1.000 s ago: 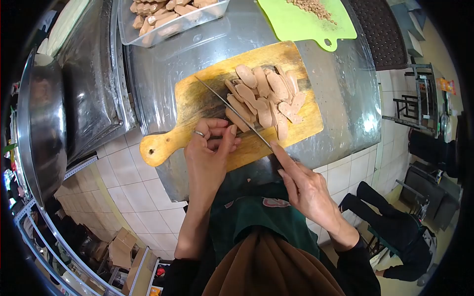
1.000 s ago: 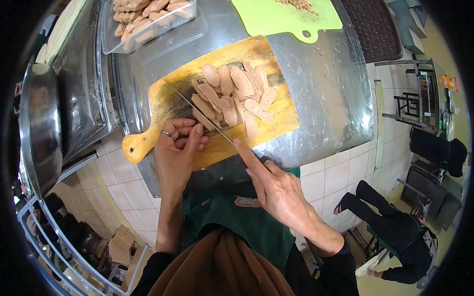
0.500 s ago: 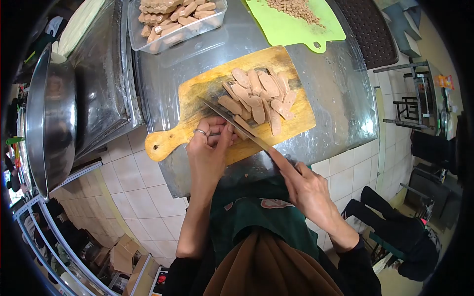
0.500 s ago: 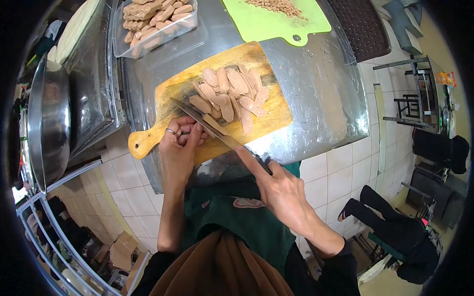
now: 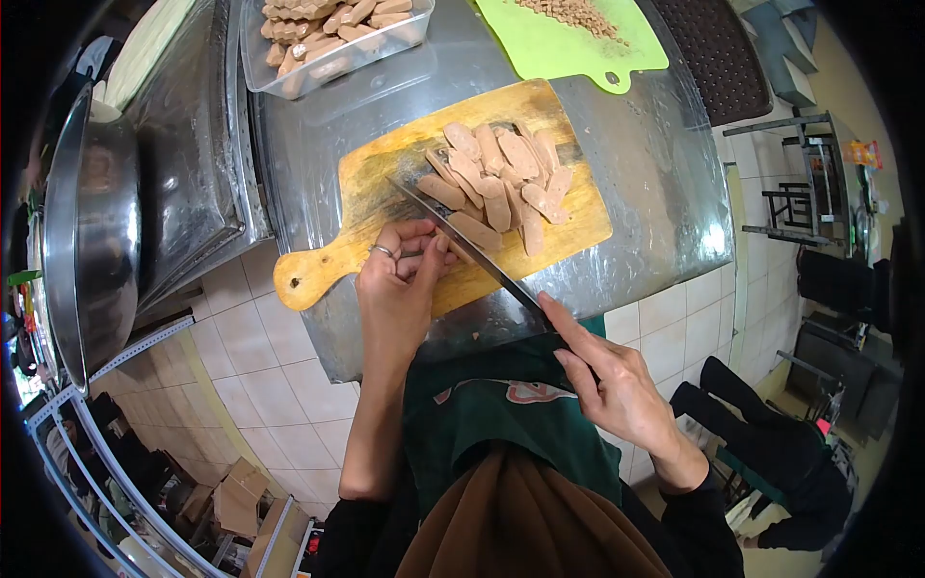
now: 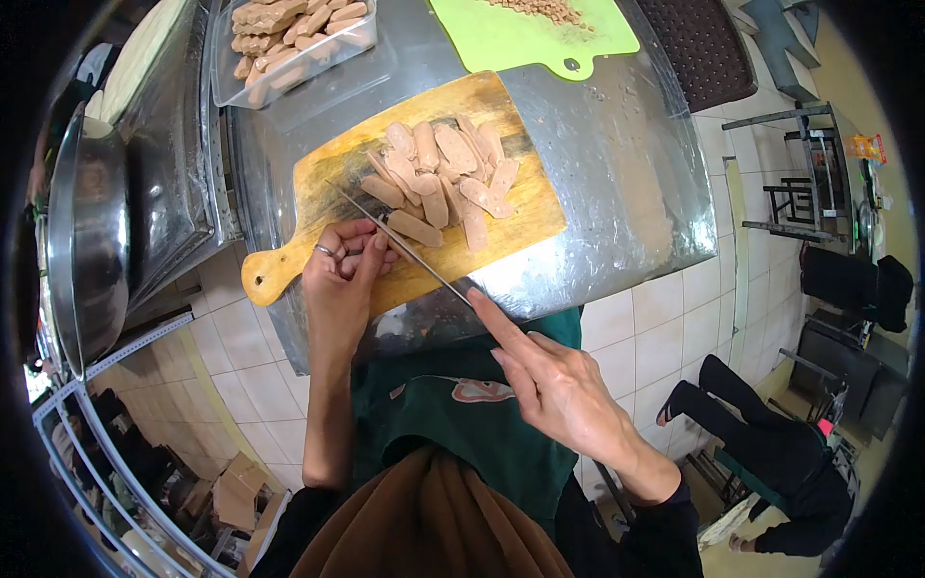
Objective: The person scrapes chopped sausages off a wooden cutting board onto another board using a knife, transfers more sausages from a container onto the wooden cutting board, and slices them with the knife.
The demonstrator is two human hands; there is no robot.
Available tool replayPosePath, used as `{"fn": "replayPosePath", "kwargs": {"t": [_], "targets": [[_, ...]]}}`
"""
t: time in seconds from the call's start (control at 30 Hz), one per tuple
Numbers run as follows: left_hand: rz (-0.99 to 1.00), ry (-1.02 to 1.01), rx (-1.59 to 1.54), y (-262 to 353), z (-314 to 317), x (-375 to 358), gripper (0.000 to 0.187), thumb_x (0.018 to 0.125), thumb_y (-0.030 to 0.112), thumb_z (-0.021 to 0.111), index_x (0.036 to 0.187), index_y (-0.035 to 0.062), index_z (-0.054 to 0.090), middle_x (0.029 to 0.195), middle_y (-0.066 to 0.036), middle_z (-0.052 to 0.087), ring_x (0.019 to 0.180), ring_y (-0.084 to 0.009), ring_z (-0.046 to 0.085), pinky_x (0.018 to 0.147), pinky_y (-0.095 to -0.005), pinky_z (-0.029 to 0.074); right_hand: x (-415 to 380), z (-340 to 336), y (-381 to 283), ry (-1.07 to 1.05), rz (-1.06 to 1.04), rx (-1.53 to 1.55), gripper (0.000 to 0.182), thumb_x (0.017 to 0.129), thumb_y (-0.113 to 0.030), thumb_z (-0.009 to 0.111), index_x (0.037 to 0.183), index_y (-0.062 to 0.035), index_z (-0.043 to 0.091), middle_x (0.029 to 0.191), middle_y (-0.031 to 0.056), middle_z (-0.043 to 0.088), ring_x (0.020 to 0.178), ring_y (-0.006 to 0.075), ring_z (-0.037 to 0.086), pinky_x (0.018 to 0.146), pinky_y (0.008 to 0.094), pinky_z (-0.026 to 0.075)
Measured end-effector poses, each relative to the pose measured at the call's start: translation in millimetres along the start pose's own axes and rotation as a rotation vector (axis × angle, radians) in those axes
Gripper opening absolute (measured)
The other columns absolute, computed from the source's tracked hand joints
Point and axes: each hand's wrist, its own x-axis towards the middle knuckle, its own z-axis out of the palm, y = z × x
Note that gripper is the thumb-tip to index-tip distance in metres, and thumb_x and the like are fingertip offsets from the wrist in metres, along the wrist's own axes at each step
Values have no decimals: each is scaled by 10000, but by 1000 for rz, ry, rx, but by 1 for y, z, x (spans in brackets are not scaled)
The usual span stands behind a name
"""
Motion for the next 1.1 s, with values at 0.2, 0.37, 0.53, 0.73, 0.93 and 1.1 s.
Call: {"fn": "replayPosePath", "kwargs": {"t": [0.2, 0.37, 0.53, 0.73, 0.93, 1.1], "targets": [[0, 3, 42, 1, 0, -1, 191, 975, 67, 640, 1114, -57, 598, 949, -122, 710, 836, -138, 712, 737, -246, 565, -2, 2, -1, 4, 18, -40, 653, 935, 3, 581, 1533, -167, 382, 732, 177, 625, 639, 346, 643, 596, 446, 532], [-38, 15, -7, 3, 2, -2, 167, 979, 67, 637, 1092, -50, 602, 929, -112, 707, 839, -138, 708, 740, -242, 548, -1, 8, 1, 13, 22, -117, 665, 931, -5, 594, 1533, -191, 383, 683, 134, 578, 573, 310, 617, 550, 433, 542], [-41, 16, 18, 7, 2, -3, 140, 978, 65, 639, 1056, -44, 601, 920, -106, 703, 829, -135, 704, 730, -238, 541, 6, 13, 2, 7, 28, -146, 670, 926, -18, 611, 1532, -194, 385, 675, 121, 556, 554, 308, 605, 537, 436, 543], [-54, 17, 24, 5, 2, -3, 125, 974, 54, 640, 1050, -37, 604, 910, -109, 705, 823, -132, 703, 718, -248, 545, 26, 17, 0, -6, 30, -164, 678, 923, -28, 619, 1535, -198, 378, 674, 142, 556, 565, 345, 620, 531, 446, 538], [-36, 42, 64, 5, 4, -4, 135, 969, 60, 649, 1050, -37, 602, 905, -105, 702, 817, -132, 701, 711, -248, 544, 50, 30, 1, -38, 61, -146, 715, 923, -48, 617, 1552, -229, 330, 686, 158, 574, 572, 398, 621, 562, 487, 538], [-16, 45, 59, 3, 5, -3, 146, 972, 77, 651, 1044, -39, 599, 907, -106, 701, 822, -132, 701, 711, -249, 543, 49, 29, 3, -19, 59, -155, 687, 931, -50, 610, 1542, -225, 349, 732, 177, 613, 657, 394, 652, 597, 476, 542]]}}
